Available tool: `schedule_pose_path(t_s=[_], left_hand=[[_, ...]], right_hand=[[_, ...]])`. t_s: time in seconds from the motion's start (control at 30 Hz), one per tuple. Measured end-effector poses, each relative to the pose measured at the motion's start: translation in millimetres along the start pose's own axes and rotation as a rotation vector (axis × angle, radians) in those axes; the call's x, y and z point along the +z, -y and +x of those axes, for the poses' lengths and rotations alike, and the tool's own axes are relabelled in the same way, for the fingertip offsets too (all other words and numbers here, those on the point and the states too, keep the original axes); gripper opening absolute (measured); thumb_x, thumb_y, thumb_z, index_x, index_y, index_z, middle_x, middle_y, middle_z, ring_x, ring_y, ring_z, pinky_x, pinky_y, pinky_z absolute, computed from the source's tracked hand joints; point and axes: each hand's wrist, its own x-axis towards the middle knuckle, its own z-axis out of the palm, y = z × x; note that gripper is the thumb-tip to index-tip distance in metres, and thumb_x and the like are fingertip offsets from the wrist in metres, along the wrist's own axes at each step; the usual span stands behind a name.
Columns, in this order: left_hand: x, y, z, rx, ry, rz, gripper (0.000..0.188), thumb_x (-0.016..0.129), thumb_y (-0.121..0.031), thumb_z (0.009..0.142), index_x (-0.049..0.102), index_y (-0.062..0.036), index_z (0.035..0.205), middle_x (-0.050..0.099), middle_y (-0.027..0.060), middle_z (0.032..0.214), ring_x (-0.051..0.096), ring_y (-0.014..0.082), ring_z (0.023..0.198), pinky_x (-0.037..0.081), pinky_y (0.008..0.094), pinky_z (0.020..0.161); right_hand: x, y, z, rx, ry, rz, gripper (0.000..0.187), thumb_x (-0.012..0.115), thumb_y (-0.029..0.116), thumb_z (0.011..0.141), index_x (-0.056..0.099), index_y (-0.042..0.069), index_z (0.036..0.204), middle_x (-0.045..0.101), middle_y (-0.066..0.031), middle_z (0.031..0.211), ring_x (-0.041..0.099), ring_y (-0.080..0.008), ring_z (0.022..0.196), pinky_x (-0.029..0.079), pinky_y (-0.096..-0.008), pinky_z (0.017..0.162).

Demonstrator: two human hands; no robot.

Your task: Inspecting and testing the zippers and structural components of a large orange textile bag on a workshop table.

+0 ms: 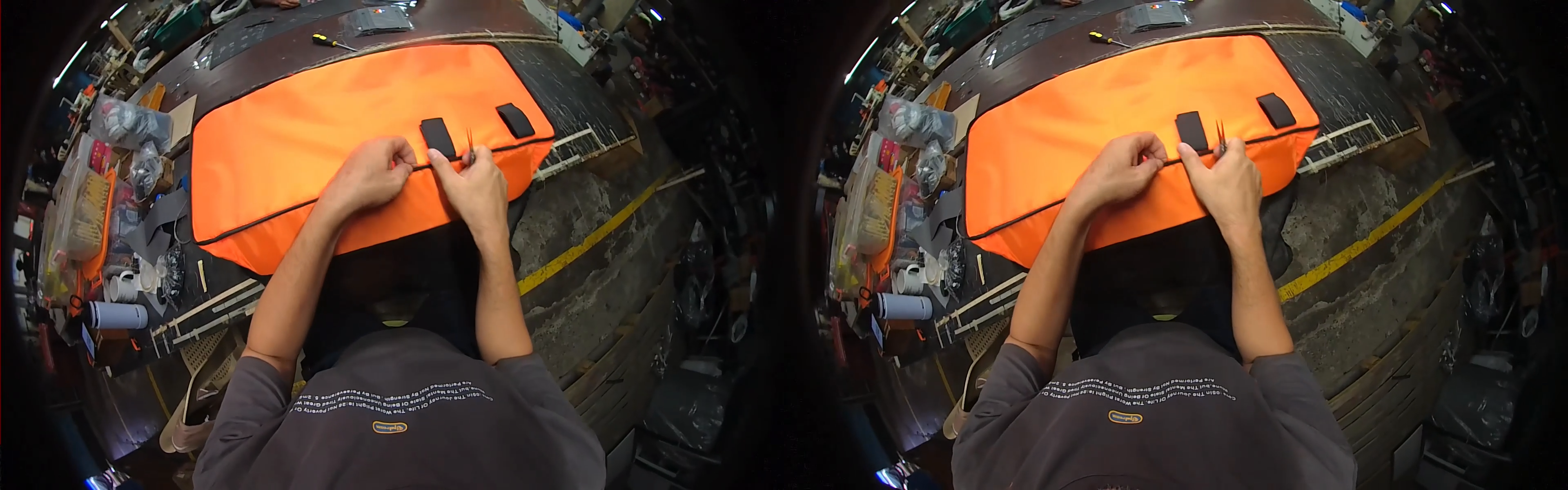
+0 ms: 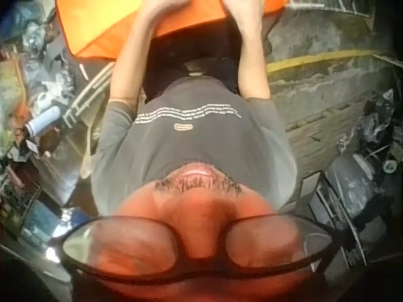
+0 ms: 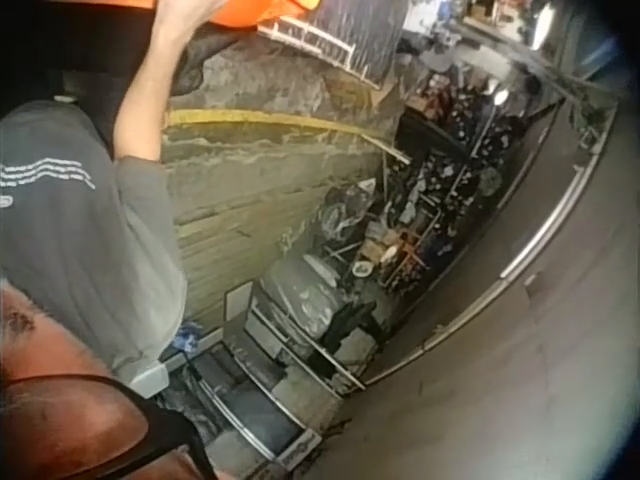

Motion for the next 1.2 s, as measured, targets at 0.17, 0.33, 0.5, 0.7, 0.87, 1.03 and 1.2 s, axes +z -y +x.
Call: schedule_pose_path(t_s=[0.17,0.33,0.5,0.7,0.87,1.03,1.2], left_hand=[[-5.8,3.3,6.7,0.198,-0.219,0.184,0.009,0.067,-0.005,0.096,0.068,0.0023,0.100,0.072,0.0164,0.093,0.069,0.0305,0.086,0.056,0.0405,0.082],[-12.0,-10.3,7.9,0.156,-0.232,0.194,0.014,0.065,-0.012,0.096,0.071,-0.0007,0.101,0.074,0.0193,0.099,0.072,0.0387,0.099,0.057,0.0482,0.088],[-8.8,-14.7,5.9,0.179,-0.300,0.196,0.011,0.065,-0.009,0.096,0.070,0.0007,0.099,0.073,0.0210,0.095,0.071,0.0413,0.097,0.056,0.0502,0.086],[-20.2,-15.9,8.1,0.106,-0.246,0.130,0.010,0.067,-0.009,0.096,0.069,0.0010,0.099,0.073,0.0204,0.093,0.071,0.0409,0.094,0.056,0.0488,0.084],[0.8,10.2,7.2,0.215,-0.345,0.094,0.005,0.067,-0.002,0.095,0.066,0.0016,0.099,0.068,0.0161,0.090,0.067,0.0306,0.083,0.054,0.0403,0.080],[3.0,13.2,-1.0,0.361,-0.335,0.177,0.007,0.068,0.000,0.090,0.066,-0.0011,0.096,0.068,0.0108,0.091,0.066,0.0291,0.089,0.053,0.0407,0.083],[-20.3,30.6,25.7,-0.028,-0.037,-0.167,0.006,0.066,-0.006,0.097,0.065,-0.0005,0.100,0.059,-0.0031,0.086,0.052,0.0067,0.079,0.048,0.0269,0.071]], right_hand=[[4.2,14.6,12.3,-0.007,0.214,0.234,0.062,0.080,0.055,0.093,0.065,-0.004,0.095,0.075,-0.0289,0.090,0.078,-0.0403,0.090,0.059,-0.0460,0.077],[29.2,-25.8,-52.8,0.059,0.369,0.828,0.048,0.084,0.025,0.098,0.042,0.012,0.078,0.065,-0.0031,0.072,0.066,-0.0091,0.068,0.055,-0.0274,0.065],[86.7,-35.1,-48.6,-0.043,0.177,1.191,0.038,0.072,-0.007,0.096,0.041,0.014,0.088,0.053,0.0017,0.083,0.050,-0.0079,0.076,0.048,-0.0247,0.076],[146.4,-15.7,-4.6,-0.088,0.299,1.540,0.031,0.055,-0.005,0.094,0.048,0.010,0.120,0.051,-0.0015,0.109,0.051,-0.0125,0.100,0.047,-0.0274,0.096],[176.2,-54.7,-0.9,0.152,0.478,1.781,0.053,0.051,0.005,0.096,0.053,-0.005,0.149,0.055,-0.0151,0.156,0.050,-0.0295,0.149,0.036,-0.0425,0.128],[158.8,-75.9,-26.0,0.215,0.523,1.701,0.046,0.056,0.009,0.100,0.055,0.001,0.146,0.063,-0.0105,0.139,0.059,-0.0241,0.131,0.046,-0.0452,0.114],[108.8,-76.0,-38.3,0.352,0.521,1.004,0.036,0.070,0.014,0.102,0.048,0.006,0.130,0.059,-0.0033,0.104,0.060,-0.0132,0.094,0.053,-0.0345,0.093]])
